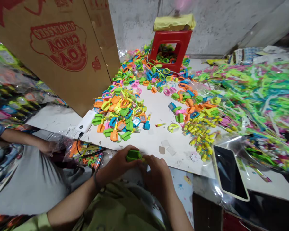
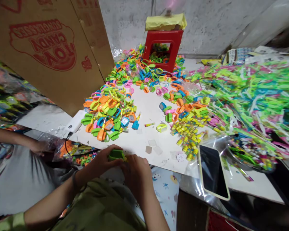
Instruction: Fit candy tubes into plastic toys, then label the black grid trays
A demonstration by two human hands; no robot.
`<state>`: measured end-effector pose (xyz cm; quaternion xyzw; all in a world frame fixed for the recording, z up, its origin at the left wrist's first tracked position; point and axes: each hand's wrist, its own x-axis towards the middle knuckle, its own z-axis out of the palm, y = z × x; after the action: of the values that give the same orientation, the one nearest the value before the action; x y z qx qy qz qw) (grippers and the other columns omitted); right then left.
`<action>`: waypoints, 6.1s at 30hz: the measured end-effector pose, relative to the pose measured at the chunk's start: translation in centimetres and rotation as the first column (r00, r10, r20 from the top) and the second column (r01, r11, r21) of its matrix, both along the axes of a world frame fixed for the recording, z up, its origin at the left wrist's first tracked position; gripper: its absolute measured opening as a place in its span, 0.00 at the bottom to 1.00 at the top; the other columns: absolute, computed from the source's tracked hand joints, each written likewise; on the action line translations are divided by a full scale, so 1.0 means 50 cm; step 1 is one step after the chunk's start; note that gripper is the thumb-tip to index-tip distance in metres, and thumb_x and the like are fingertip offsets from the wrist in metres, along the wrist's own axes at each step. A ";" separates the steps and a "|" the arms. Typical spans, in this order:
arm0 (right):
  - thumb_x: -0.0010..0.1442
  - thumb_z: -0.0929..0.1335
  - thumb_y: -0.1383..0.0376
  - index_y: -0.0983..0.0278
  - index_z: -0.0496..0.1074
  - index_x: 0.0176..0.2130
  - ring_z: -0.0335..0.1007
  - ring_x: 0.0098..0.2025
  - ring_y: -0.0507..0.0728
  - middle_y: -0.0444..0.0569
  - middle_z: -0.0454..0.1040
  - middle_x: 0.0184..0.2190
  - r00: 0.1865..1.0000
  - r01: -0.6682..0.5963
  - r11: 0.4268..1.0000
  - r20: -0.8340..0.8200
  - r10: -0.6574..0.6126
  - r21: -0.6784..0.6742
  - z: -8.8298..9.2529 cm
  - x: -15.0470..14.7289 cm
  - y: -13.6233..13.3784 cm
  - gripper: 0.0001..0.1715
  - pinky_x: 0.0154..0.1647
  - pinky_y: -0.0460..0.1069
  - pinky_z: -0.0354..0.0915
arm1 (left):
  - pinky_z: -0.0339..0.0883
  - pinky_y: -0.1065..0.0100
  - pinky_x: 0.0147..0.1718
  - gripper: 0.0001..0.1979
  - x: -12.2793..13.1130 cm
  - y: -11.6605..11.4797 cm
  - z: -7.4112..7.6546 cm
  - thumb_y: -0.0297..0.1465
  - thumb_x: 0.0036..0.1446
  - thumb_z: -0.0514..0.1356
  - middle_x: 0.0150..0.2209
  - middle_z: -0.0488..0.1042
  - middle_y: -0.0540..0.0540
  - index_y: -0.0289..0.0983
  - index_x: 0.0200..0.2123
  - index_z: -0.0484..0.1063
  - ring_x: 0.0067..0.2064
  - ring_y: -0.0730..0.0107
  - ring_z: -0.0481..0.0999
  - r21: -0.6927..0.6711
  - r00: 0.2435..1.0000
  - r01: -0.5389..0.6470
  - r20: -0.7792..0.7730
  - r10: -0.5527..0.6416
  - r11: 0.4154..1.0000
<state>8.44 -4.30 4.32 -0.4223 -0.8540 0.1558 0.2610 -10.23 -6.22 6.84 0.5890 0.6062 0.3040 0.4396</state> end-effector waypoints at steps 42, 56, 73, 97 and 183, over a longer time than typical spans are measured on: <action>0.64 0.62 0.62 0.62 0.66 0.57 0.65 0.53 0.66 0.58 0.69 0.54 0.863 0.478 0.873 0.136 -0.487 0.095 -0.040 0.101 0.077 0.22 0.51 0.60 0.57 | 0.60 0.54 0.58 0.29 -0.247 0.112 0.032 0.44 0.62 0.54 0.58 0.67 0.34 0.35 0.61 0.57 0.59 0.52 0.67 0.545 0.752 -0.421 -0.237 0.615 0.725; 0.65 0.63 0.64 0.57 0.63 0.61 0.61 0.55 0.65 0.56 0.68 0.56 0.765 0.595 0.799 0.241 -0.597 0.092 -0.026 0.148 0.216 0.25 0.52 0.58 0.51 | 0.47 0.39 0.64 0.29 -0.270 0.135 -0.076 0.41 0.65 0.49 0.69 0.51 0.37 0.35 0.66 0.54 0.69 0.43 0.49 0.601 0.673 -0.272 -0.440 0.595 0.752; 0.68 0.60 0.65 0.58 0.62 0.59 0.70 0.40 0.56 0.46 0.76 0.38 0.999 0.005 0.967 -0.038 -0.015 -0.255 0.034 0.036 0.180 0.20 0.41 0.47 0.60 | 0.70 0.68 0.37 0.33 0.052 0.082 -0.071 0.44 0.47 0.70 0.43 0.77 0.41 0.35 0.52 0.65 0.40 0.65 0.77 -0.211 0.724 -0.106 0.653 0.221 0.972; 0.66 0.63 0.59 0.60 0.72 0.41 0.72 0.39 0.57 0.49 0.76 0.36 0.837 0.192 0.967 -0.486 -0.251 -0.167 0.030 0.026 0.013 0.10 0.40 0.51 0.66 | 0.70 0.64 0.50 0.25 0.041 0.033 0.051 0.37 0.52 0.68 0.55 0.72 0.41 0.38 0.53 0.69 0.54 0.55 0.74 -0.050 0.852 -0.063 0.517 0.079 0.997; 0.62 0.67 0.69 0.61 0.73 0.47 0.68 0.52 0.59 0.50 0.76 0.50 0.981 0.052 0.996 0.189 -0.037 -0.079 -0.052 0.163 0.182 0.13 0.54 0.55 0.58 | 0.66 0.54 0.58 0.18 0.103 0.205 -0.168 0.31 0.60 0.58 0.53 0.72 0.39 0.37 0.54 0.69 0.56 0.58 0.71 0.423 0.975 0.219 -0.119 -0.185 0.879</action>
<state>16.61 4.79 1.71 -0.4645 -0.8579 0.1449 0.1649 -5.08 4.04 -1.58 0.7430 0.4745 0.3614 0.3037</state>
